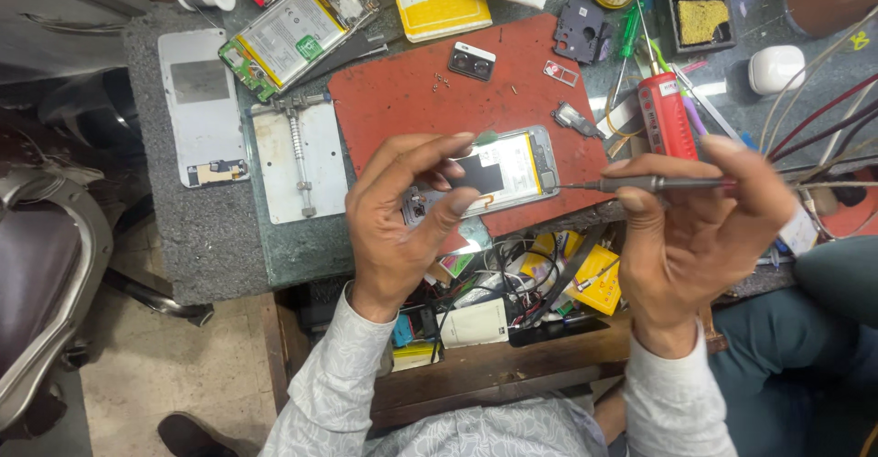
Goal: The person uses a screwdriver to remove screws from the back of a disassembled smartphone. They then use a small metal tool to pry and lift internal components, including a metal bracket and ribbon cables, from the phone's chassis. The person continues to manipulate internal parts with the tool throughout the clip.
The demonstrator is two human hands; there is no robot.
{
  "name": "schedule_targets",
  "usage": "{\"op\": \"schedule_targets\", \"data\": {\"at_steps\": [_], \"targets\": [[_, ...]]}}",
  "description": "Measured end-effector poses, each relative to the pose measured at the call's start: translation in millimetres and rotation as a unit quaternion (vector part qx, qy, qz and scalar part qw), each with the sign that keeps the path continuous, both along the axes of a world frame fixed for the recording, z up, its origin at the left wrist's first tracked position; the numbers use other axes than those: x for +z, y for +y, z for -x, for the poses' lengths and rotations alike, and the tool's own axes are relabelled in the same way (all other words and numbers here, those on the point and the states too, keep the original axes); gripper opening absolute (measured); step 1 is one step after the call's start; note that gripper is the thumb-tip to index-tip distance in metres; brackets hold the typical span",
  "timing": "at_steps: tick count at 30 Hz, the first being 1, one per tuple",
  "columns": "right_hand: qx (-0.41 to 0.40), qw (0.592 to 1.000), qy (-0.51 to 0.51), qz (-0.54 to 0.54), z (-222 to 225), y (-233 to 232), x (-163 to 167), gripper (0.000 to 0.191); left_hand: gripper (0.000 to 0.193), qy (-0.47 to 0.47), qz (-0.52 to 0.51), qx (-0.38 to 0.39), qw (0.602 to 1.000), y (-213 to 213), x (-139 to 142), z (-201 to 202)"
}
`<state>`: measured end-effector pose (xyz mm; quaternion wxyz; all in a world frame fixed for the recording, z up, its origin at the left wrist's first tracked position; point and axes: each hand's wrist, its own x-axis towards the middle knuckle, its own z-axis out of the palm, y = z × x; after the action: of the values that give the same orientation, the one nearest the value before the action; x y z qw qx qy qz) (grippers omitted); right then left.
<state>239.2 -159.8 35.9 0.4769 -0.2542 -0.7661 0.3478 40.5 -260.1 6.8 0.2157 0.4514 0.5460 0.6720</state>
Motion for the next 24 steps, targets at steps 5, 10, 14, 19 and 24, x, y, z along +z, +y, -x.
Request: {"op": "schedule_targets", "data": {"at_steps": [5, 10, 14, 19, 24], "targets": [[0.033, 0.99, -0.111, -0.083, -10.6, 7.8, -3.0, 0.05, 0.029, -0.006, 0.006, 0.044, 0.999, -6.6, -3.7, 1.3], [0.049, 0.985, -0.138, -0.09, -7.8, 7.9, -7.3, 0.05, 0.034, -0.061, -0.03, 0.07, 0.995, -7.6, -9.7, 9.8], [0.047, 0.982, -0.149, -0.109, -6.0, 10.5, -7.5, 0.051, 0.039, -0.064, -0.03, 0.074, 0.995, -6.5, -13.4, 10.6], [0.054, 0.984, -0.141, -0.091, -5.6, 10.7, -8.7, 0.052, 0.04, -0.056, -0.03, 0.071, 0.995, -6.1, -15.0, 10.3], [0.053, 0.981, -0.155, -0.105, -3.3, 11.1, -6.4, 0.053, 0.04, -0.059, -0.023, 0.067, 0.996, -6.7, -13.4, 9.9]]}}
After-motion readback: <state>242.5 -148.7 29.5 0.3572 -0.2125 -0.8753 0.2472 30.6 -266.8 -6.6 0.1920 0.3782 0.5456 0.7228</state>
